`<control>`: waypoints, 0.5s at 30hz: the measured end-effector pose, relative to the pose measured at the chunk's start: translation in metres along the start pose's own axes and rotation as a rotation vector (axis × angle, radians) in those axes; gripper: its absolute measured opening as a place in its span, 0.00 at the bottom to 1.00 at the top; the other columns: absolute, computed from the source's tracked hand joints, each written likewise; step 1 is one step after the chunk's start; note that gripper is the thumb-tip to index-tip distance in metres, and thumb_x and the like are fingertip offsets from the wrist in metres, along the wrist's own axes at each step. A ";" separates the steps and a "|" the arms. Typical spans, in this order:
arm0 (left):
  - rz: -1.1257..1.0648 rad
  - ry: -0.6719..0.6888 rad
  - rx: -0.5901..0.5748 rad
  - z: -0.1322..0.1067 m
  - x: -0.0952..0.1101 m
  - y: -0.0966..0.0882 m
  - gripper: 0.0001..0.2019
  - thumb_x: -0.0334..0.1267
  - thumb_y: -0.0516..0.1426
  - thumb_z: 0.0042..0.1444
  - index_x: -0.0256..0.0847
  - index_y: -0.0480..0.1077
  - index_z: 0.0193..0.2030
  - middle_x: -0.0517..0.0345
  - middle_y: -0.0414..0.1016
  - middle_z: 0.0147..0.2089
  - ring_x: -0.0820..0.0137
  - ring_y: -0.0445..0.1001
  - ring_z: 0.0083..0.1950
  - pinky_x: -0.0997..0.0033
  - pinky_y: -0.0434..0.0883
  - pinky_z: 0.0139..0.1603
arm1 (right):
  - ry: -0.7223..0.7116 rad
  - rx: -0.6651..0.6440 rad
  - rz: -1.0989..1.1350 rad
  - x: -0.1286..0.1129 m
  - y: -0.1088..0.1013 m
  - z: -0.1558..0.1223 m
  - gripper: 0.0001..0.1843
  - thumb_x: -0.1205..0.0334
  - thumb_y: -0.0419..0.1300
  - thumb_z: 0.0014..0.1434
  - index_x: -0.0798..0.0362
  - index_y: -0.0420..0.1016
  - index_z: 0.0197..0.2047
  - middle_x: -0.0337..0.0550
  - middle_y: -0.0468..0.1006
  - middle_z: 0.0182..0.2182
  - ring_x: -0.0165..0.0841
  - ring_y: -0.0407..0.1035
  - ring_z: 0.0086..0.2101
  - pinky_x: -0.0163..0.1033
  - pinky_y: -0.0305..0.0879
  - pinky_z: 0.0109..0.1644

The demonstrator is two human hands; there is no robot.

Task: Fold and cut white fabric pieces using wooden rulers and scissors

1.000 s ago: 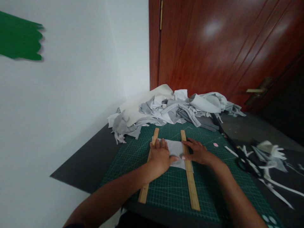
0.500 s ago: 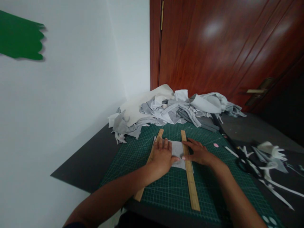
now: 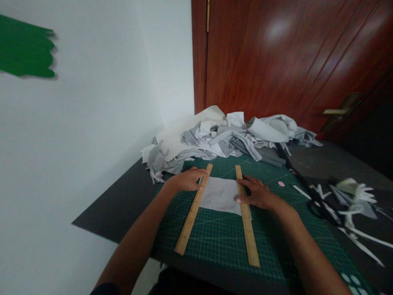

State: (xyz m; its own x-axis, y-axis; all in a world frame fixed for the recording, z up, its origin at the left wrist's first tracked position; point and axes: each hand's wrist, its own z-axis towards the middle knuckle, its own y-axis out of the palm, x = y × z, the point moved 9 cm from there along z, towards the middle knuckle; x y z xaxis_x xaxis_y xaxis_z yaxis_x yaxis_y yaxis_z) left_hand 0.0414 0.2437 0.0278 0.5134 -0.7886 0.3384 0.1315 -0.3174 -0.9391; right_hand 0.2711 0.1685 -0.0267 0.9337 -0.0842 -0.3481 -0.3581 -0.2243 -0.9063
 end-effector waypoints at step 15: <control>-0.011 -0.081 -0.028 0.002 -0.029 0.016 0.40 0.49 0.67 0.51 0.45 0.61 0.69 0.51 0.61 0.70 0.52 0.59 0.70 0.61 0.57 0.68 | -0.023 0.017 -0.017 0.006 0.003 0.005 0.50 0.34 0.65 0.52 0.39 0.57 0.73 0.48 0.48 0.75 0.59 0.41 0.72 0.67 0.45 0.70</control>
State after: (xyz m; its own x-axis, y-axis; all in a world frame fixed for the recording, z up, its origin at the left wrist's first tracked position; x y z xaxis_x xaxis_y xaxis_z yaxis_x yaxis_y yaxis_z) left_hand 0.0306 0.2628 0.0032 0.5790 -0.7403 0.3416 0.1145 -0.3410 -0.9331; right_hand 0.2752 0.1725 -0.0330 0.9394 -0.0584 -0.3377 -0.3423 -0.2094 -0.9160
